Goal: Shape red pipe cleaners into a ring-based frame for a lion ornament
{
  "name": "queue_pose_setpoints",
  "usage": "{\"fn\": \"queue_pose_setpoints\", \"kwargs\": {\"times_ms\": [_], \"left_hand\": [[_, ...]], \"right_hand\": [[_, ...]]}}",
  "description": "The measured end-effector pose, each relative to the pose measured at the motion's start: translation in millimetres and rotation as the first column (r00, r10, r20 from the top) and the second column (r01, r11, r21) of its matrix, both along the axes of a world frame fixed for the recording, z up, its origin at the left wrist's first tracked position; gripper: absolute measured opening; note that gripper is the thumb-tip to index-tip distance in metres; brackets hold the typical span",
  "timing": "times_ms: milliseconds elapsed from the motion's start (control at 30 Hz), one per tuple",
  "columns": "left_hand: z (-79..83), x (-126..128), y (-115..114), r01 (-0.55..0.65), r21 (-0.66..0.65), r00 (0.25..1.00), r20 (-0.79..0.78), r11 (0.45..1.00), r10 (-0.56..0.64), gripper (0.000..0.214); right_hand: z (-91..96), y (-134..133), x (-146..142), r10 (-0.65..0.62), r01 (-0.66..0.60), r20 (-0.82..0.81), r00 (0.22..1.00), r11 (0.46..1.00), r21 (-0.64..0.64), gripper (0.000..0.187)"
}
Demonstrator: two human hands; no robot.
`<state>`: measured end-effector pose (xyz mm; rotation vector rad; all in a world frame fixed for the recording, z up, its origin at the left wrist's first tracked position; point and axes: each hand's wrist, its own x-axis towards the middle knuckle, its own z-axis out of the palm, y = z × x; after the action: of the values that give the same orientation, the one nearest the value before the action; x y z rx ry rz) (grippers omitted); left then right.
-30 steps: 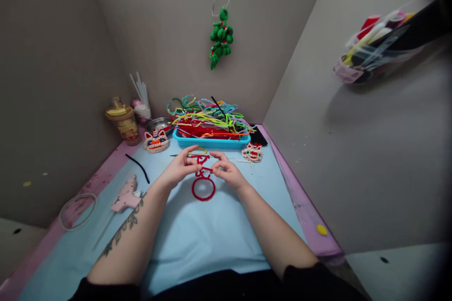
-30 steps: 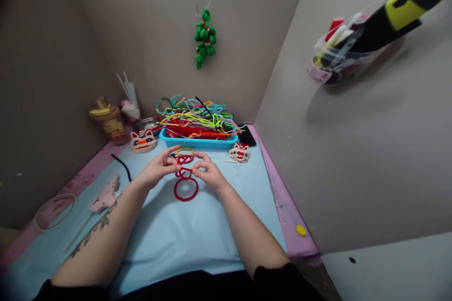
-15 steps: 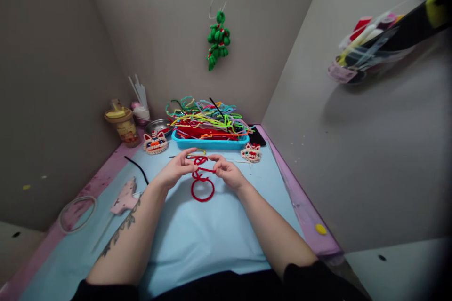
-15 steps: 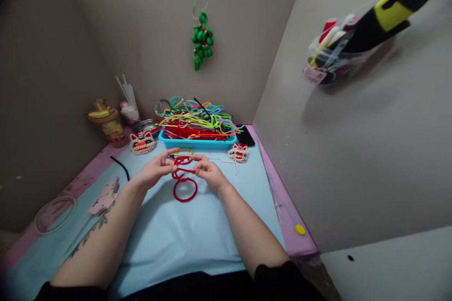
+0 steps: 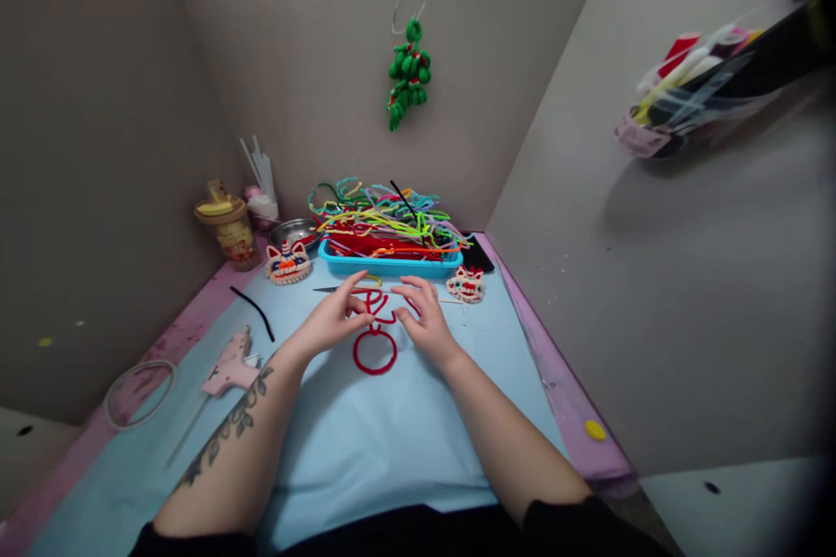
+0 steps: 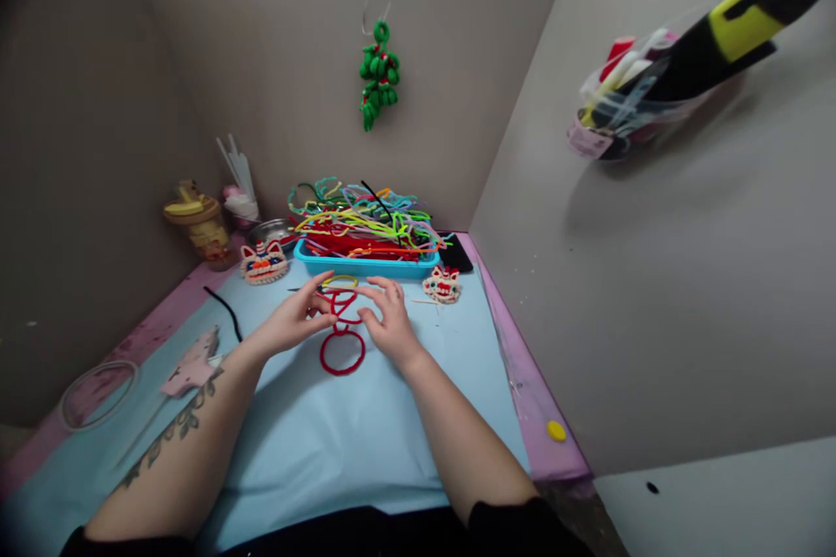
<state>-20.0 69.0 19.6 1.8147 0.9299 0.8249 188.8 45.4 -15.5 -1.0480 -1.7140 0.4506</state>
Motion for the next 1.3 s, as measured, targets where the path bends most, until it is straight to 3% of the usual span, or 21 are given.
{"fn": "queue_pose_setpoints", "kwargs": {"times_ms": [100, 167, 300, 367, 567, 700, 867, 1133, 1300], "left_hand": [[0.6, 4.4, -4.8, 0.03, 0.084, 0.996, -0.087, 0.996, -0.022, 0.073], [1.9, 6.9, -6.3, 0.017, 0.129, 0.996, -0.091, 0.992, -0.005, 0.07], [5.0, 8.4, -5.6, -0.243, 0.295, 0.967, -0.004, 0.924, 0.255, 0.068], [5.7, 8.3, -5.1, -0.306, 0.294, 0.948, 0.008, 0.905, 0.318, 0.066], [0.9, 17.6, -8.5, -0.327, 0.122, 0.944, 0.008, 0.937, 0.329, 0.068], [-5.0, 29.3, -11.5, -0.298, -0.111, 0.934, 0.171, 0.948, 0.313, 0.082], [-11.2, 34.1, -10.1, -0.263, -0.357, 0.859, 0.337, 0.896, 0.386, 0.095], [-8.9, 29.7, -4.1, -0.25, -0.394, 0.851, 0.346, 0.885, 0.395, 0.099], [-1.8, 26.7, -3.9, -0.25, -0.424, 0.86, 0.316, 0.871, 0.4, 0.094]], "right_hand": [[2.1, -3.6, -5.5, 0.012, -0.027, 0.199, 0.98, 0.997, 0.073, 0.021], [0.6, -3.2, -8.1, 0.019, -0.04, 0.245, 0.969, 0.996, 0.082, 0.016], [-2.5, -1.6, -9.4, -0.06, 0.044, 0.166, 0.984, 0.994, 0.098, 0.013], [-2.6, -2.0, -9.3, -0.099, 0.085, 0.116, 0.988, 0.99, 0.115, 0.012], [-2.9, -4.7, -12.0, -0.198, 0.188, 0.052, 0.979, 0.971, 0.15, 0.013], [-7.3, -4.1, -15.3, -0.189, 0.186, 0.014, 0.982, 0.977, 0.104, 0.013], [-10.6, -3.5, -18.4, -0.137, 0.136, 0.008, 0.991, 0.987, 0.085, 0.012], [-6.2, -1.8, -16.7, -0.062, 0.048, -0.111, 0.992, 0.991, -0.125, 0.012], [-8.1, 1.2, -11.1, 0.023, -0.046, -0.128, 0.991, 0.984, -0.174, 0.014]]}}
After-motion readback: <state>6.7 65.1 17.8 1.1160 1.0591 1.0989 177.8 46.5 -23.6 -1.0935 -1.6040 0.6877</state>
